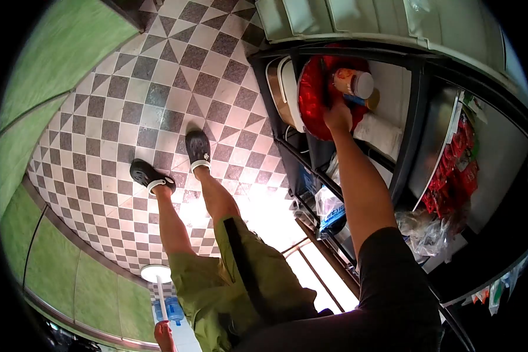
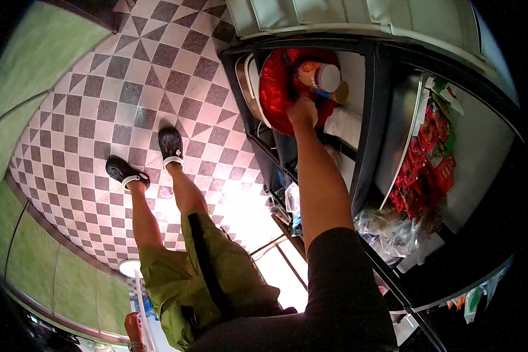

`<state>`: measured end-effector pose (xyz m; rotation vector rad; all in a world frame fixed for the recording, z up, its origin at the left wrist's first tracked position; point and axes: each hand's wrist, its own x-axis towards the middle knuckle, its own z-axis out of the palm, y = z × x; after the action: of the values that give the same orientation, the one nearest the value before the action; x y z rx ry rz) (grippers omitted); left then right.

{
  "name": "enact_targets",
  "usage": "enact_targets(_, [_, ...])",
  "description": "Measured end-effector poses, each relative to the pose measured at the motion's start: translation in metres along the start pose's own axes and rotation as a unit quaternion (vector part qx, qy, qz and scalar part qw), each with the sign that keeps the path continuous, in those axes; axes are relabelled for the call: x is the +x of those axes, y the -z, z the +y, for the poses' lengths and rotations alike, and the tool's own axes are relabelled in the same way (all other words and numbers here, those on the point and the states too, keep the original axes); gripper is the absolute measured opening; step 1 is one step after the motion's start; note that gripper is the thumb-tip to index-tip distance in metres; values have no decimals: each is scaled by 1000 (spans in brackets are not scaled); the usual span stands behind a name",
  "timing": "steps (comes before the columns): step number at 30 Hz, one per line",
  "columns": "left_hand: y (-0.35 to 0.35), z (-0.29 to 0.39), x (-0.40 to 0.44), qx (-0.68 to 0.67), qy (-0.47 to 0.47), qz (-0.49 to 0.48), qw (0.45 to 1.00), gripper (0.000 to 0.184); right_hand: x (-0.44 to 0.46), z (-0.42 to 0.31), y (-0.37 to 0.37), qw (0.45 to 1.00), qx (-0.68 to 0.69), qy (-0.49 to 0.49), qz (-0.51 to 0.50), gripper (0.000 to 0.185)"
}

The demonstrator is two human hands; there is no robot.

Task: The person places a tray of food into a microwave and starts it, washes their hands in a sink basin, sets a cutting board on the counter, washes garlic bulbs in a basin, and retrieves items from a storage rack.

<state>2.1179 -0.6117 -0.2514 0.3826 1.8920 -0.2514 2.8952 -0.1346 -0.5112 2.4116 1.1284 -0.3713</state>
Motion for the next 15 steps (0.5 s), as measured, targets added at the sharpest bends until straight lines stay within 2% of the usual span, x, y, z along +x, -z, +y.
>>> enact_targets(4, [15, -3, 15, -15, -6, 5, 1000, 15, 5, -5, 3, 999, 27, 10, 41, 54])
enact_targets(6, [27, 9, 10, -16, 32, 19, 999, 14, -8, -17, 26, 998, -54, 36, -27, 57])
enact_targets(7, [29, 20, 8, 3, 30, 17, 999, 13, -8, -14, 25, 998, -53, 34, -29, 57])
enact_targets(8, [33, 22, 7, 8, 30, 17, 999, 13, -10, -10, 24, 997, -55, 46, -7, 56])
enact_targets(10, [41, 27, 11, -69, 34, -4, 997, 12, -13, -2, 22, 997, -54, 53, 15, 54])
enact_targets(13, [45, 33, 16, -65, 12, 11, 998, 12, -18, 11, 27, 993, -60, 77, 66, 47])
enact_targets(15, [49, 40, 19, -59, 10, 6, 998, 13, -26, 17, 30, 987, 20, 89, 134, 34])
